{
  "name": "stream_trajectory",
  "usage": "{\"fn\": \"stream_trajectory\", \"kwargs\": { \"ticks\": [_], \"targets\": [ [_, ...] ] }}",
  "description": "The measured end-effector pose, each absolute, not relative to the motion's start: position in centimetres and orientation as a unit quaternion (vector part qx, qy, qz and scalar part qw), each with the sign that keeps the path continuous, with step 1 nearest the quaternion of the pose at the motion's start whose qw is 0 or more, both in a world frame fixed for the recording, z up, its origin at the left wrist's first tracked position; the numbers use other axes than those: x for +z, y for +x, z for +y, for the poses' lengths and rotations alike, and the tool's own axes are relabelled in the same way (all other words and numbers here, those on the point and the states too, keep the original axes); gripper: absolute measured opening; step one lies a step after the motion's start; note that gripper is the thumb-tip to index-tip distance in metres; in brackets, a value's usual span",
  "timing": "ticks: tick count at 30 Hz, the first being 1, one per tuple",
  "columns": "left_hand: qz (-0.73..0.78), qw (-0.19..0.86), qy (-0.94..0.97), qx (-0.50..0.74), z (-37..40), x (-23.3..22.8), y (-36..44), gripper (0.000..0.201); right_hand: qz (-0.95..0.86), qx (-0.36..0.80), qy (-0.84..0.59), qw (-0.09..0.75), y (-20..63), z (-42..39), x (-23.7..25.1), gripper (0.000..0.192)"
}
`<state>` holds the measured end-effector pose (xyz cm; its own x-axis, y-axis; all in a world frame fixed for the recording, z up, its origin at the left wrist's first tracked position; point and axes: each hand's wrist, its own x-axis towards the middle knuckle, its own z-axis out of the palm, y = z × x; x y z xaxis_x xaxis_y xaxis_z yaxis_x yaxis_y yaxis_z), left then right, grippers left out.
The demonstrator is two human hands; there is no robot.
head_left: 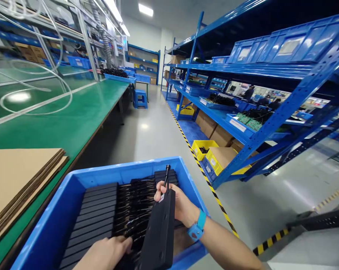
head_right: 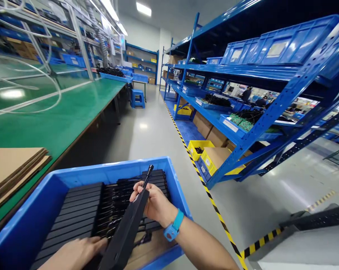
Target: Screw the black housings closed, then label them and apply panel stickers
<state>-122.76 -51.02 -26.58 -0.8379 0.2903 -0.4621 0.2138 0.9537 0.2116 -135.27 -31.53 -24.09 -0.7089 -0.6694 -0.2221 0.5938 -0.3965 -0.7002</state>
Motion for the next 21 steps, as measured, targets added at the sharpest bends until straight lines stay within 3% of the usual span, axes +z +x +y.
{"fn": "stream_trajectory", "kwargs": {
  "ticks": [3,7,11,14,17,21],
  "targets": [
    [0.943,0.314,0.108,0.005,-52.7,-27.3,-121.3,0.04,0.404,-0.831,-0.028,0.382,-134.9,-31.8,-24.1,0.037],
    [0.944,0.3,0.122,0.06,-55.3,-25.6,-118.9,0.03,0.375,-0.837,0.013,0.4,-133.4,-31.8,-23.5,0.027],
    [0.961,0.27,0.047,0.04,-57.5,-23.4,-118.0,0.029,0.352,-0.82,0.045,0.449,-133.5,-31.1,-23.3,0.03],
    [0.96,0.264,0.054,0.075,-58.1,-23.7,-118.0,0.032,0.422,-0.793,0.116,0.424,-134.0,-30.7,-23.9,0.043],
    [0.955,0.229,0.149,0.113,-57.7,-25.4,-118.3,0.05,0.491,-0.774,0.136,0.375,-134.1,-31.0,-24.5,0.051],
    [0.939,0.239,0.242,0.061,-56.6,-27.7,-119.5,0.082,0.548,-0.764,0.104,0.325,-133.9,-31.4,-24.5,0.055]
  ]
}}
